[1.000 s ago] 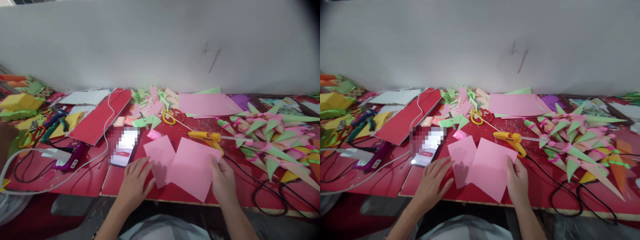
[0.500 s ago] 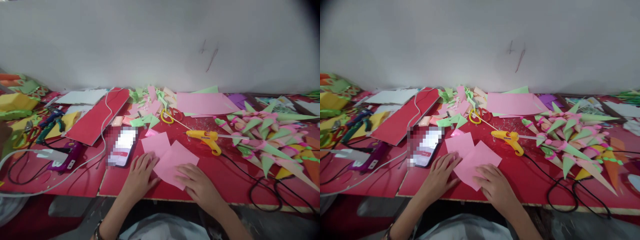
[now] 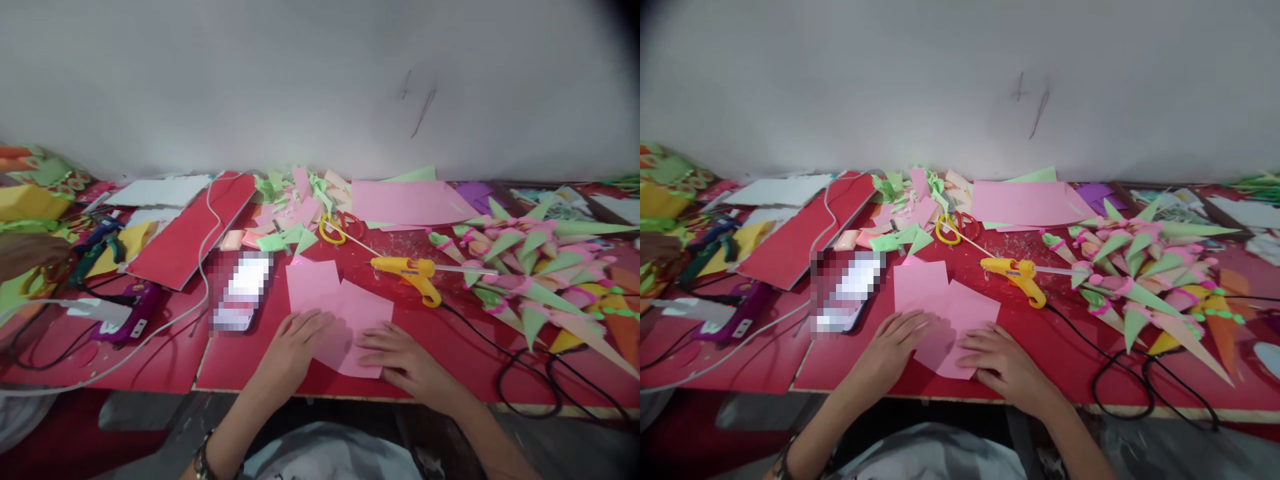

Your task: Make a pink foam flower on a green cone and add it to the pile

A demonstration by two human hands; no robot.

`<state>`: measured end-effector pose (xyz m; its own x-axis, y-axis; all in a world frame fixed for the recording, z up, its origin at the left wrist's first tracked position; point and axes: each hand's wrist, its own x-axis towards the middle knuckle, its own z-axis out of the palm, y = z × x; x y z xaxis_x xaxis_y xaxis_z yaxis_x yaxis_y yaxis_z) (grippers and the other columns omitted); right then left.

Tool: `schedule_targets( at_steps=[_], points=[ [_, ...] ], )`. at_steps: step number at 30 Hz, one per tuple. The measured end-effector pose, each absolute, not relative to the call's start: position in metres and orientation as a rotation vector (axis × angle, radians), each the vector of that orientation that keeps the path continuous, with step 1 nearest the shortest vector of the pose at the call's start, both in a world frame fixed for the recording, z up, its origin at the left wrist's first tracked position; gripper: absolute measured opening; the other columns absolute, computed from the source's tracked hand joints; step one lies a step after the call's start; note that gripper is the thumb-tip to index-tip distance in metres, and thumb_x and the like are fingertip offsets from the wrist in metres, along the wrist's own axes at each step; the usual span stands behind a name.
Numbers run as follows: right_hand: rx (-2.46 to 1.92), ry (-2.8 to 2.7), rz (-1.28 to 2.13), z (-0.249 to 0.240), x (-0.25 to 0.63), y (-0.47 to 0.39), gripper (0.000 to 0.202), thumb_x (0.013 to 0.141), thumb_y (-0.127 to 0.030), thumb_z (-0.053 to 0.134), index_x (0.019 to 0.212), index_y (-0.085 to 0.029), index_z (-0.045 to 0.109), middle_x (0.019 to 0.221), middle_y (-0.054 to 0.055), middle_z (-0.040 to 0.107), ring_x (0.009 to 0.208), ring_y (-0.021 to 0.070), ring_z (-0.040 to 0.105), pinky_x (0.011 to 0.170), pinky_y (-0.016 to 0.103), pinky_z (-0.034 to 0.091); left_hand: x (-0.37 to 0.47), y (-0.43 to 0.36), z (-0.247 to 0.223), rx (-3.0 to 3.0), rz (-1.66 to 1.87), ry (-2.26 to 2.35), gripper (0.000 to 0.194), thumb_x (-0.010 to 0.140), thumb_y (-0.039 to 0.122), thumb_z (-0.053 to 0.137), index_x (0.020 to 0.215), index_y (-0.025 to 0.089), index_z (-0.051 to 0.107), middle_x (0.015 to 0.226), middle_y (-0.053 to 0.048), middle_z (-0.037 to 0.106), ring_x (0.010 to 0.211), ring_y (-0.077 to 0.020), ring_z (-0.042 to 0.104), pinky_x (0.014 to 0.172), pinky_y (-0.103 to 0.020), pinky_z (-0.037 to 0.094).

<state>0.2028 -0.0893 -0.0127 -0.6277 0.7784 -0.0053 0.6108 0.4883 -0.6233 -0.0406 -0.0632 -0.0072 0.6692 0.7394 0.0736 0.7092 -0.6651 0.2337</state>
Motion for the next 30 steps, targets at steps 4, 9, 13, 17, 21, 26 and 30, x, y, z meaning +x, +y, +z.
schedule_targets(
  at_steps=[4,9,13,17,21,26,30],
  points=[
    [-1.112,-2.469,0.967,-0.009,0.204,-0.083,0.022,0.084,-0.032,0.045,0.095,-0.029,0.065,0.115,0.004,0.059,0.112,0.0186,0.048,0.099,0.046,0.026,-0.031,-0.061,-0.004,2.668,0.24,1.039,0.048,0.085,0.014,0.033,0.13,0.029,0.03,0.133,0.005,0.041,0.123,-0.0118,0.031,0.104,-0.033,0.021],
    [-1.092,-2.332,0.978,-0.01,0.205,-0.076,0.02,0.086,-0.03,0.044,0.084,-0.023,0.063,0.094,0.003,0.066,0.096,0.0157,0.056,0.094,0.038,0.033,-0.031,-0.057,-0.003,2.581,0.21,1.016,0.046,0.085,0.034,0.038,0.13,0.027,0.031,0.135,0.002,0.037,0.125,-0.0143,0.028,0.105,-0.035,0.018],
    [-1.138,-2.261,0.952,-0.009,0.196,-0.074,0.021,0.087,-0.029,0.042,0.076,-0.019,0.058,0.079,0.003,0.061,0.082,0.0146,0.053,0.078,0.031,0.04,-0.035,-0.056,-0.003,2.537,0.19,0.994,0.048,0.084,0.036,0.039,0.13,0.027,0.03,0.137,0.002,0.035,0.126,-0.0146,0.027,0.105,-0.036,0.019],
    [-1.3,-2.254,0.834,-0.012,0.185,-0.072,0.027,0.088,-0.03,0.038,0.068,-0.017,0.053,0.075,0.003,0.052,0.076,0.0155,0.048,0.069,0.029,0.041,-0.036,-0.052,-0.001,2.525,0.157,0.965,0.051,0.082,0.038,0.045,0.129,0.028,0.031,0.138,0.001,0.033,0.125,-0.0155,0.027,0.105,-0.035,0.02],
    [-1.355,-2.298,0.746,-0.015,0.182,-0.068,0.026,0.087,-0.029,0.039,0.07,-0.018,0.054,0.075,0.004,0.051,0.075,0.0166,0.047,0.067,0.029,0.039,-0.034,-0.05,-0.001,2.507,0.197,0.997,0.045,0.085,0.035,0.039,0.129,0.027,0.032,0.136,0.001,0.036,0.122,-0.0146,0.032,0.102,-0.032,0.024],
    [-1.39,-2.284,0.659,-0.018,0.178,-0.068,0.023,0.086,-0.026,0.043,0.067,-0.018,0.053,0.072,0.003,0.052,0.072,0.0161,0.046,0.063,0.027,0.038,-0.03,-0.052,-0.004,2.526,0.226,1.048,0.054,0.084,0.046,0.037,0.132,0.023,0.027,0.135,-0.002,0.037,0.12,-0.0176,0.033,0.1,-0.034,0.025],
    [-1.433,-2.249,0.62,-0.019,0.174,-0.068,0.02,0.084,-0.023,0.046,0.067,-0.017,0.053,0.071,0.002,0.052,0.072,0.0155,0.047,0.064,0.026,0.037,-0.026,-0.053,-0.007,2.543,0.222,1.109,0.065,0.078,0.055,0.04,0.133,0.022,0.026,0.136,-0.003,0.035,0.12,-0.0203,0.032,0.099,-0.037,0.025]
  ],
)
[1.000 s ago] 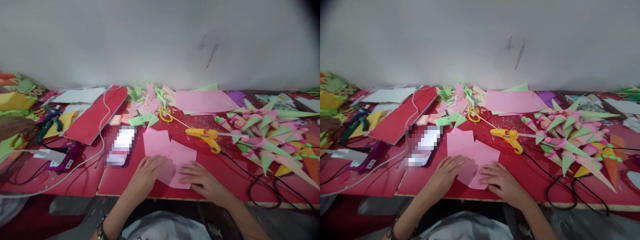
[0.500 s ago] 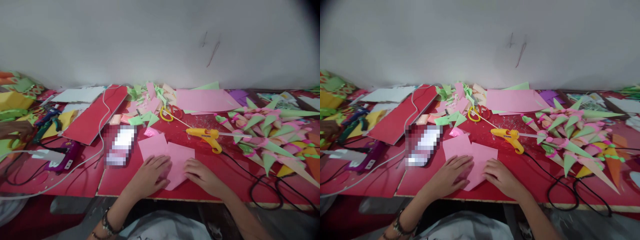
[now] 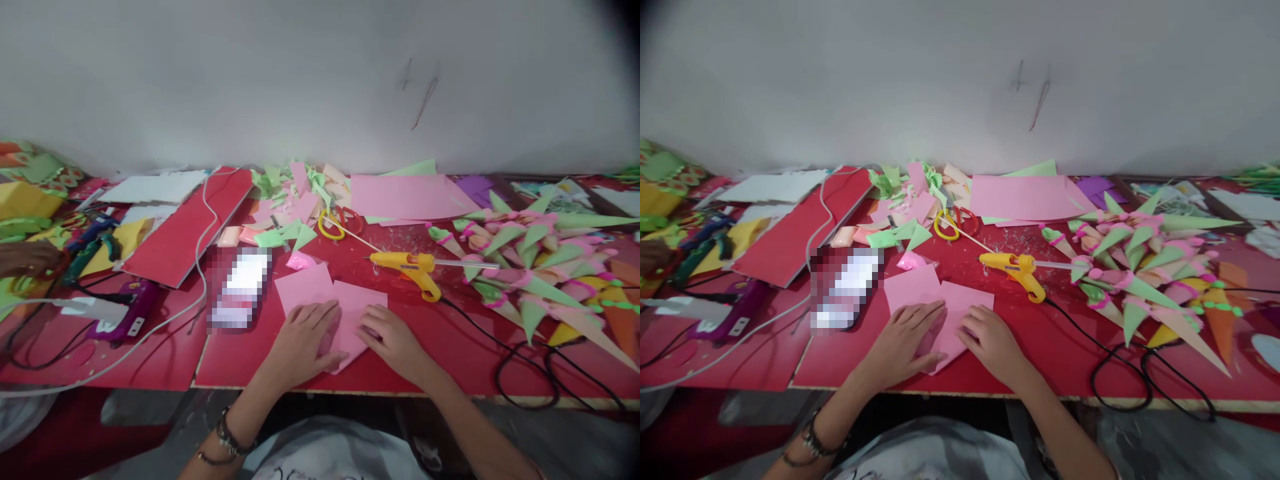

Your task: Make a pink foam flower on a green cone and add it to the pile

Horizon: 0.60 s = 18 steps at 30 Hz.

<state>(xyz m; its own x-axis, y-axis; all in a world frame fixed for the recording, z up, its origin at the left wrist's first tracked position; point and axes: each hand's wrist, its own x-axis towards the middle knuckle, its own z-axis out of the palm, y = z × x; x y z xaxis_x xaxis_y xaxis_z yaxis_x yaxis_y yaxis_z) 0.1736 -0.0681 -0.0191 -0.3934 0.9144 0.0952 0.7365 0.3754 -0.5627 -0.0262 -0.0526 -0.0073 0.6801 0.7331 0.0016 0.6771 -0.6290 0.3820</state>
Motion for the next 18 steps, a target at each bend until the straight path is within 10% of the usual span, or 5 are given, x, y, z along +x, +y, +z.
schedule_targets(
  at_steps=[18],
  points=[
    [-1.594,-2.207,0.492,-0.0211,0.1641,-0.0656,0.02,0.084,-0.024,0.045,0.067,-0.018,0.053,0.069,0.002,0.056,0.07,0.0153,0.05,0.063,0.025,0.036,-0.0272,-0.0514,-0.0129,2.535,0.229,1.165,0.071,0.075,0.055,0.044,0.134,0.022,0.024,0.136,-0.003,0.035,0.122,-0.0212,0.03,0.1,-0.036,0.024]
  ],
)
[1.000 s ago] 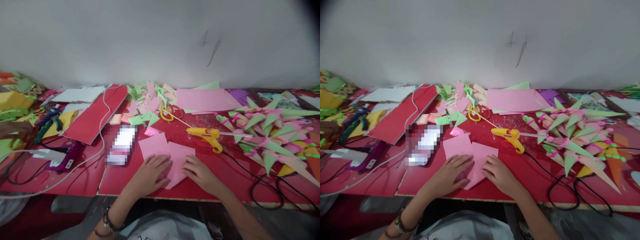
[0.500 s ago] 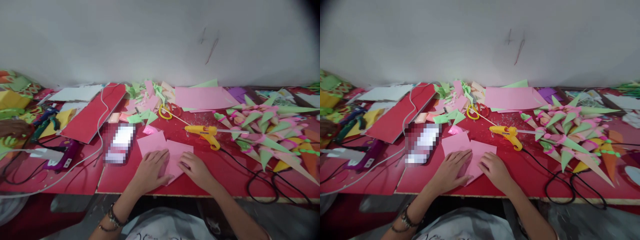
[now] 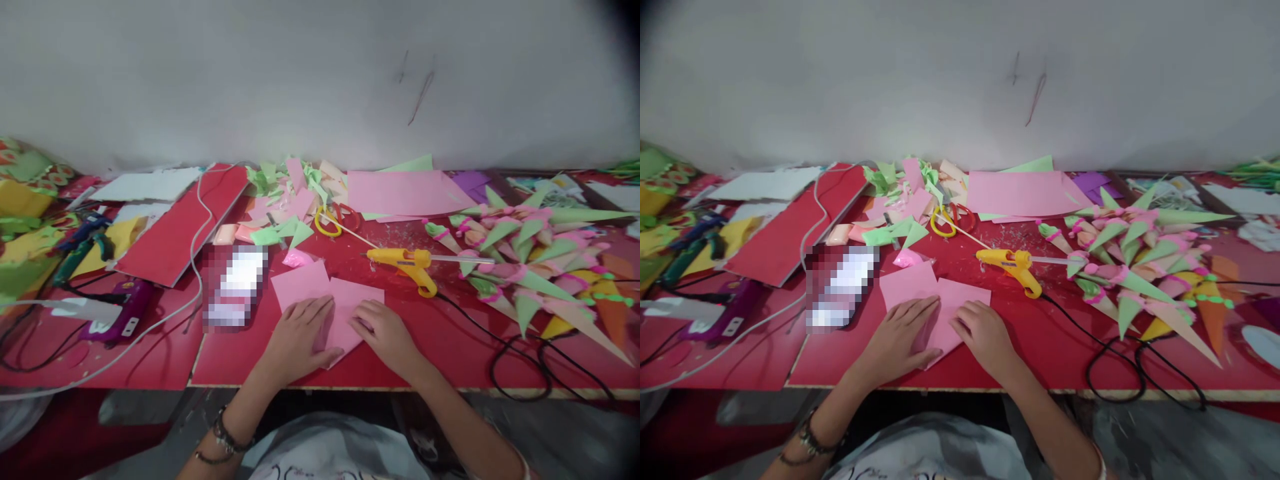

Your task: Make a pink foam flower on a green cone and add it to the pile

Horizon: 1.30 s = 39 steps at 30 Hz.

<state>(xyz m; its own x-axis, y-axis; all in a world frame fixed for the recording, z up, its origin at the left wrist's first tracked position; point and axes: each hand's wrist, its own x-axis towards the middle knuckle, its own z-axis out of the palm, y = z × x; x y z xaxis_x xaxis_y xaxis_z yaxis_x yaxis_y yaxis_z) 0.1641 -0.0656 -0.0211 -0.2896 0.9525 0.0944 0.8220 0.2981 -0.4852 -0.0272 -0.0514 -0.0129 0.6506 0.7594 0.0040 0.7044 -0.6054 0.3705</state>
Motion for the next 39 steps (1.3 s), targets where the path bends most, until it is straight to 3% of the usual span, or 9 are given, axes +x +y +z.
schedule_targets(
  at_steps=[9,14,24,39],
  points=[
    [-1.744,-2.246,0.431,-0.015,0.157,-0.056,0.021,0.085,-0.029,0.043,0.073,-0.02,0.057,0.072,0.001,0.062,0.07,0.0149,0.056,0.058,0.023,0.032,-0.03,-0.051,-0.015,2.532,0.278,1.187,0.063,0.079,0.047,0.044,0.133,0.02,0.026,0.135,-0.004,0.037,0.121,-0.0206,0.031,0.1,-0.035,0.026],
    [-1.686,-2.339,0.287,-0.017,0.153,-0.053,0.022,0.086,-0.024,0.042,0.072,-0.018,0.058,0.073,0.004,0.061,0.076,0.0163,0.053,0.066,0.025,0.033,-0.03,-0.051,-0.016,2.537,0.282,1.216,0.062,0.079,0.044,0.046,0.132,0.02,0.026,0.134,-0.004,0.038,0.12,-0.0203,0.032,0.1,-0.034,0.027],
    [-1.78,-2.347,0.225,-0.014,0.147,-0.048,0.023,0.086,-0.028,0.043,0.068,-0.02,0.056,0.064,0.0,0.063,0.062,0.0129,0.056,0.057,0.025,0.026,-0.03,-0.048,-0.016,2.532,0.295,1.224,0.058,0.079,0.043,0.046,0.13,0.02,0.03,0.132,-0.004,0.039,0.119,-0.0198,0.033,0.099,-0.034,0.028],
    [-1.855,-2.314,0.123,-0.018,0.143,-0.047,0.023,0.085,-0.027,0.043,0.068,-0.02,0.056,0.061,0.0,0.063,0.057,0.013,0.055,0.056,0.026,0.025,-0.032,-0.046,-0.02,2.531,0.282,1.231,0.061,0.078,0.047,0.047,0.131,0.02,0.029,0.131,-0.003,0.041,0.118,-0.0198,0.033,0.099,-0.033,0.028]
  ],
)
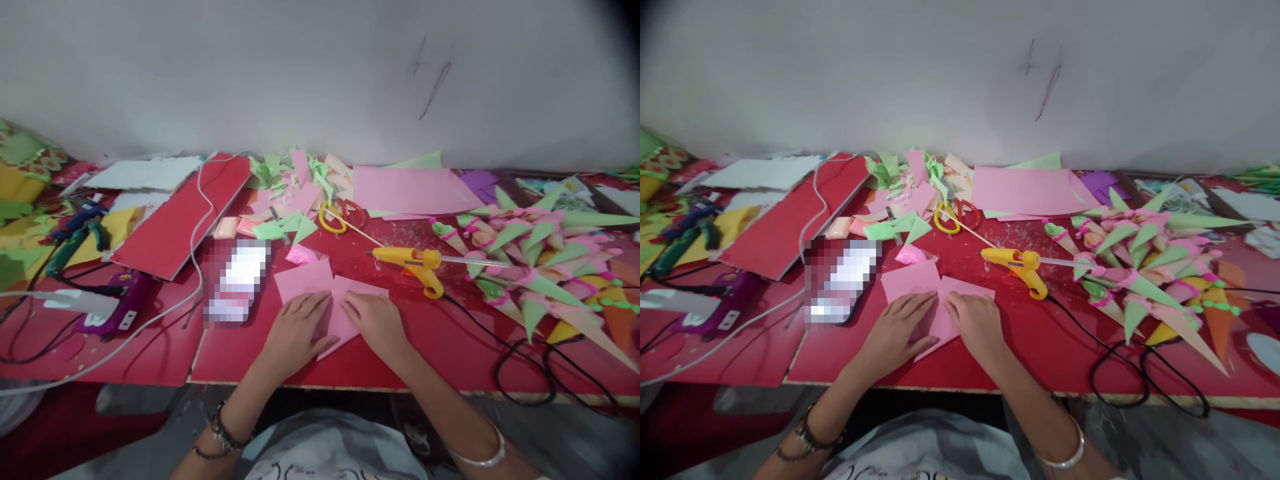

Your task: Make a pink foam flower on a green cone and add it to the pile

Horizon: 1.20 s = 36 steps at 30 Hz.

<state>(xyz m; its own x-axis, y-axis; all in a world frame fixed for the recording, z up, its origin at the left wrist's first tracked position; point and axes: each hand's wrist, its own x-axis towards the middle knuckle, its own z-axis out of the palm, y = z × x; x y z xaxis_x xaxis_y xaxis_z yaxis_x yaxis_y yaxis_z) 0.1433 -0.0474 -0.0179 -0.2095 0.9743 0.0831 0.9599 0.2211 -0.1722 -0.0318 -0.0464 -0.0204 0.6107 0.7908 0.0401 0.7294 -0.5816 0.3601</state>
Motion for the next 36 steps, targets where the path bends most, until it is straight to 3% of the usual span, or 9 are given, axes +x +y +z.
schedule_targets(
  at_steps=[7,18,28,36],
  points=[
    [-1.843,-2.278,0.081,-0.019,0.143,-0.048,0.023,0.086,-0.029,0.042,0.071,-0.02,0.057,0.072,0.003,0.062,0.071,0.0165,0.054,0.057,0.026,0.028,-0.032,-0.047,-0.018,2.521,0.289,1.226,0.063,0.077,0.046,0.049,0.131,0.021,0.029,0.132,-0.004,0.04,0.118,-0.0207,0.034,0.099,-0.035,0.029],
    [-1.861,-2.27,0.057,-0.021,0.142,-0.046,0.023,0.086,-0.032,0.043,0.071,-0.021,0.057,0.069,0.002,0.062,0.068,0.0157,0.055,0.052,0.026,0.026,-0.039,-0.045,-0.014,2.518,0.238,1.142,0.066,0.076,0.053,0.047,0.131,0.021,0.028,0.134,-0.005,0.037,0.12,-0.0204,0.032,0.099,-0.034,0.028],
    [-1.865,-2.279,0.075,-0.022,0.142,-0.046,0.023,0.086,-0.029,0.042,0.071,-0.021,0.057,0.07,0.002,0.062,0.068,0.0158,0.055,0.053,0.026,0.027,-0.047,-0.041,-0.006,2.587,0.076,0.924,0.058,0.079,0.051,0.043,0.132,0.031,0.028,0.137,0.002,0.035,0.124,-0.0197,0.028,0.103,-0.037,0.019],
    [-1.869,-2.277,0.098,-0.019,0.141,-0.045,0.021,0.085,-0.027,0.044,0.071,-0.02,0.057,0.07,0.003,0.063,0.07,0.017,0.056,0.054,0.026,0.031,-0.052,-0.033,-0.003,2.574,-0.012,0.827,0.064,0.075,0.051,0.046,0.133,0.032,0.026,0.14,0.004,0.029,0.127,-0.0203,0.023,0.104,-0.036,0.016]
  ],
)
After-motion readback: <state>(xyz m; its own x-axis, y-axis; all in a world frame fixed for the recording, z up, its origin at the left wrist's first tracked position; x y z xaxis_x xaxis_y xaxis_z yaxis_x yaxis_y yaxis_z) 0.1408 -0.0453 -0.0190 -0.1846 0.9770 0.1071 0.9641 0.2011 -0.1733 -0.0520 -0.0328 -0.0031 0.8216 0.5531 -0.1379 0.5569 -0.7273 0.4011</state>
